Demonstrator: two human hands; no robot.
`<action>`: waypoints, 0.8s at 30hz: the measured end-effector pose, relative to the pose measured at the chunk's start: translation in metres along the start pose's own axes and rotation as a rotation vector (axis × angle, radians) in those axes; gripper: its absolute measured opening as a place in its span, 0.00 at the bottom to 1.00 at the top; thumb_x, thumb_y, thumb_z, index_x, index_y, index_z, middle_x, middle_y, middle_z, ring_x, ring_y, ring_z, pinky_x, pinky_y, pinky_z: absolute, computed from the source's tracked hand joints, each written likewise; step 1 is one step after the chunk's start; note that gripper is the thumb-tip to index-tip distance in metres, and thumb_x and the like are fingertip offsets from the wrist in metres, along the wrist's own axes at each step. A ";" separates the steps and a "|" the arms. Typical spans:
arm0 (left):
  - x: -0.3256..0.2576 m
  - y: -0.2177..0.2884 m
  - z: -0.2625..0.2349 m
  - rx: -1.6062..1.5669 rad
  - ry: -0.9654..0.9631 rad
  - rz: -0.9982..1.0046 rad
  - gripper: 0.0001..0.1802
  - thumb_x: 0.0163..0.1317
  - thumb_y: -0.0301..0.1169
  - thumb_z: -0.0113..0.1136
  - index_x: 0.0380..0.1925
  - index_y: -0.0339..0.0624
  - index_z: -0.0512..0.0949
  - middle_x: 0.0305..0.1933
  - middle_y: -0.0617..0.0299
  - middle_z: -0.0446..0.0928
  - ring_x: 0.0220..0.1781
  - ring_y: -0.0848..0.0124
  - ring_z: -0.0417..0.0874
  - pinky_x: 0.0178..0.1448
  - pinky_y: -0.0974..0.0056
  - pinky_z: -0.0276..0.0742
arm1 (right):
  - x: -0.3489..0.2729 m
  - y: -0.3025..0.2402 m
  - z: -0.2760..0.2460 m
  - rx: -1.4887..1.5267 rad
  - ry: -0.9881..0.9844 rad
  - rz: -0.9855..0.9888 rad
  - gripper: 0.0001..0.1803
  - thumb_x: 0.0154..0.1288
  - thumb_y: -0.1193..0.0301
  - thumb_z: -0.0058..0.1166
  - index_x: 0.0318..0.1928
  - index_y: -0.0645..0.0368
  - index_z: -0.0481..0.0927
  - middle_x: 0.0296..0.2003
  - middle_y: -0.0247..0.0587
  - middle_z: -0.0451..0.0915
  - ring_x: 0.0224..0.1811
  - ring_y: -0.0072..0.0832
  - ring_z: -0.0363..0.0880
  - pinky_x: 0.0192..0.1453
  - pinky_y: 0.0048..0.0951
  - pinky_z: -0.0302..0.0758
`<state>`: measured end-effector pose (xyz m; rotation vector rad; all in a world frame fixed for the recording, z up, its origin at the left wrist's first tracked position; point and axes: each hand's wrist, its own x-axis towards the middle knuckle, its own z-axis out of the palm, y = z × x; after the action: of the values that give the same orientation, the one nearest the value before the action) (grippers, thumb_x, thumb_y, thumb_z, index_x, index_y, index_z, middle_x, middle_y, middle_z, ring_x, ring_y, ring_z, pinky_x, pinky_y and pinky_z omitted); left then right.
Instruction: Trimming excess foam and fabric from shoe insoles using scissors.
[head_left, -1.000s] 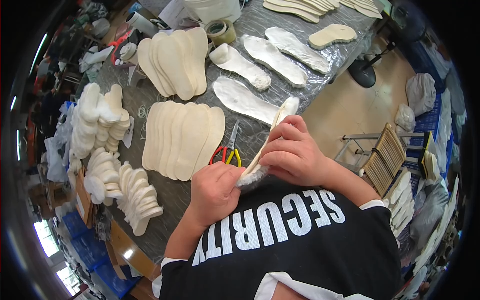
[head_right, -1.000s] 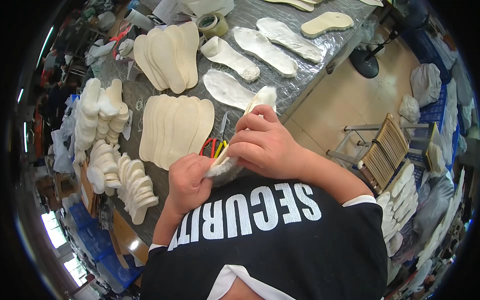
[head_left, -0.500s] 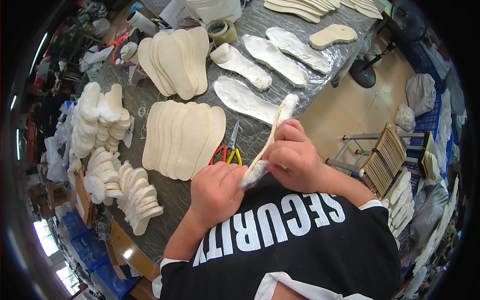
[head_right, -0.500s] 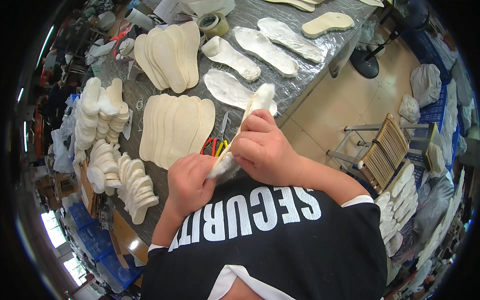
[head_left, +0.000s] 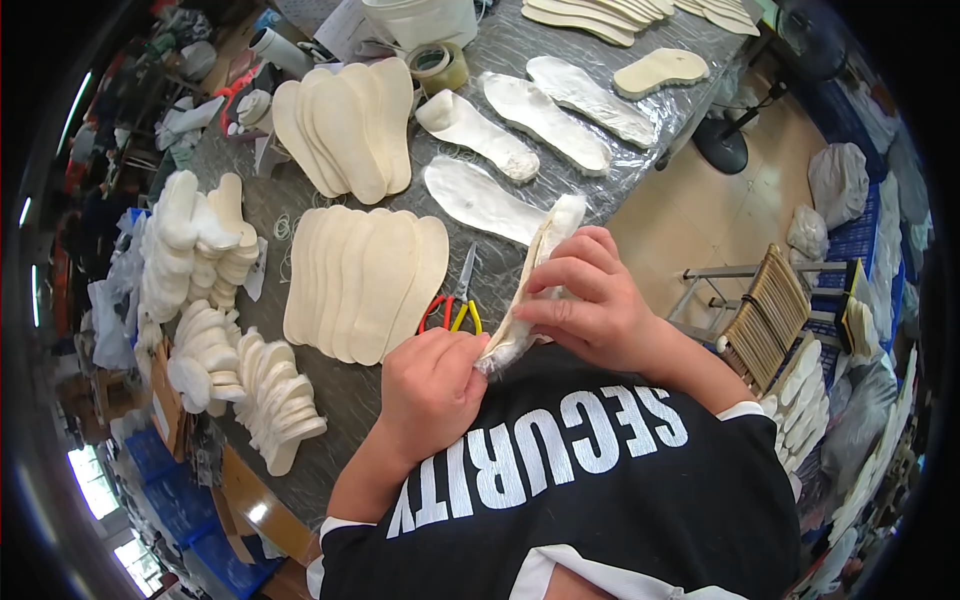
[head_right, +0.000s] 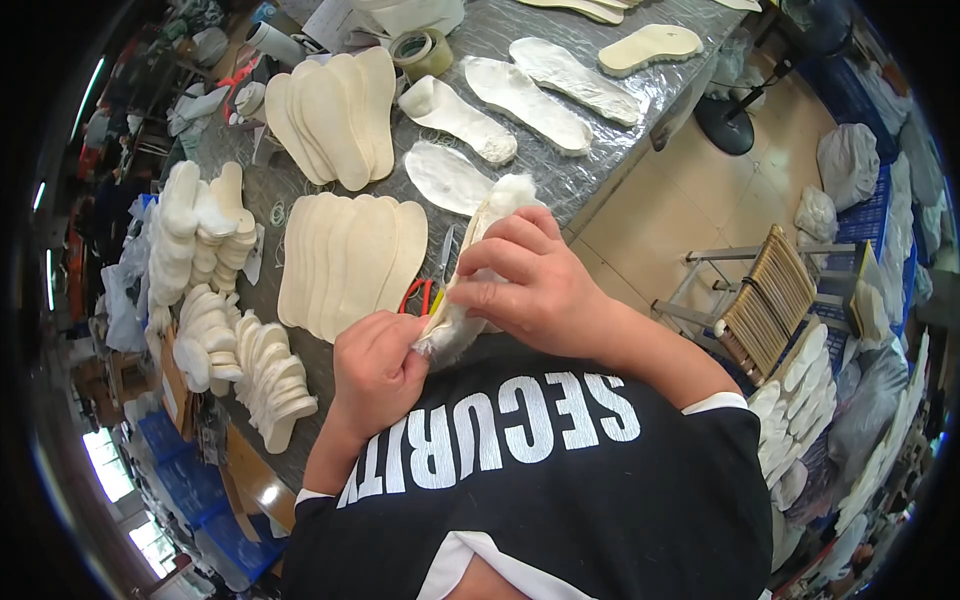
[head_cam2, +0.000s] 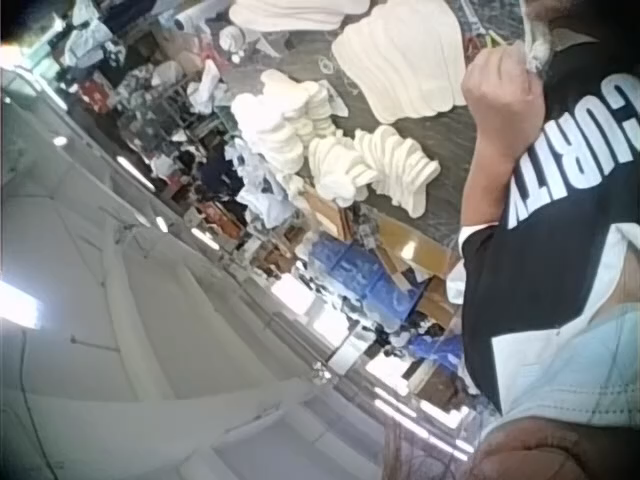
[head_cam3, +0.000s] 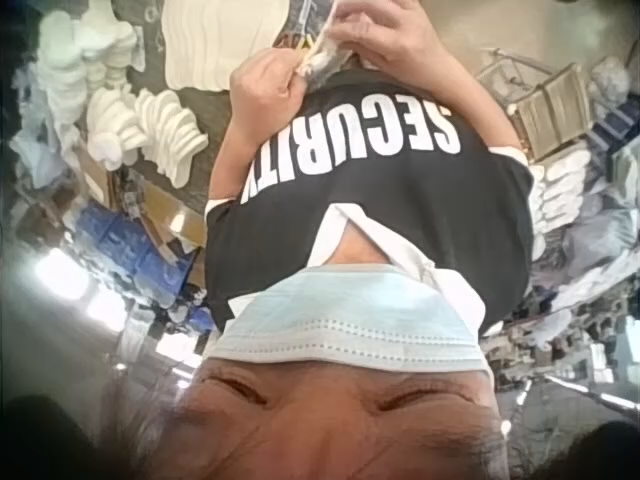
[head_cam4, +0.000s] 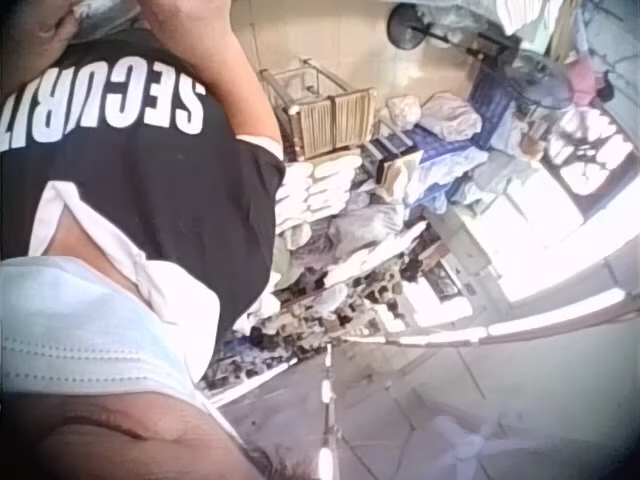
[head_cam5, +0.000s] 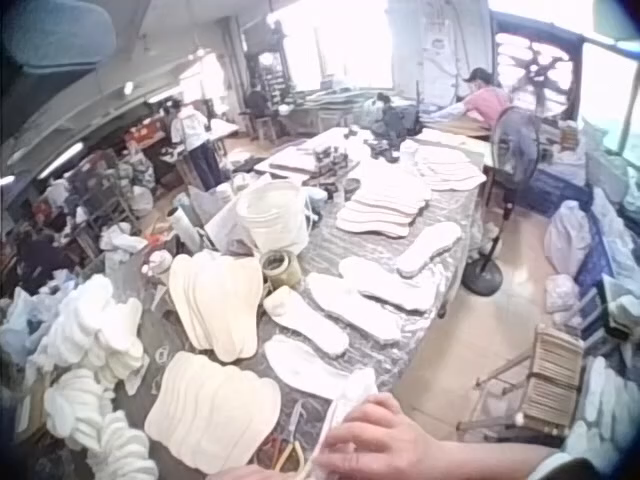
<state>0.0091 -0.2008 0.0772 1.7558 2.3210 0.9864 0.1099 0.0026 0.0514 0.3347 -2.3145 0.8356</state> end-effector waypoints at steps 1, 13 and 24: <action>0.000 0.000 0.000 -0.006 0.014 0.001 0.16 0.37 0.17 0.60 0.32 0.36 0.79 0.27 0.55 0.79 0.28 0.58 0.80 0.31 0.58 0.76 | -0.001 0.001 0.000 -0.003 0.001 0.001 0.13 0.42 0.73 0.64 0.33 0.53 0.79 0.39 0.32 0.77 0.41 0.31 0.74 0.50 0.38 0.66; -0.010 0.000 0.011 -0.074 0.145 -0.150 0.15 0.38 0.17 0.60 0.31 0.34 0.78 0.27 0.52 0.78 0.28 0.54 0.81 0.33 0.57 0.77 | -0.007 -0.004 0.010 -0.187 -0.052 -0.237 0.06 0.46 0.68 0.54 0.28 0.51 0.74 0.32 0.24 0.76 0.36 0.22 0.72 0.49 0.32 0.61; -0.005 -0.001 0.004 -0.025 0.095 -0.022 0.17 0.36 0.17 0.60 0.32 0.34 0.78 0.27 0.53 0.78 0.28 0.56 0.80 0.32 0.57 0.76 | -0.004 -0.007 0.018 -0.193 0.079 -0.176 0.07 0.49 0.68 0.56 0.32 0.46 0.78 0.28 0.22 0.76 0.35 0.23 0.71 0.52 0.39 0.61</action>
<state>0.0111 -0.2034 0.0720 1.7068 2.3666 1.1140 0.1076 -0.0145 0.0413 0.4059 -2.2328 0.5252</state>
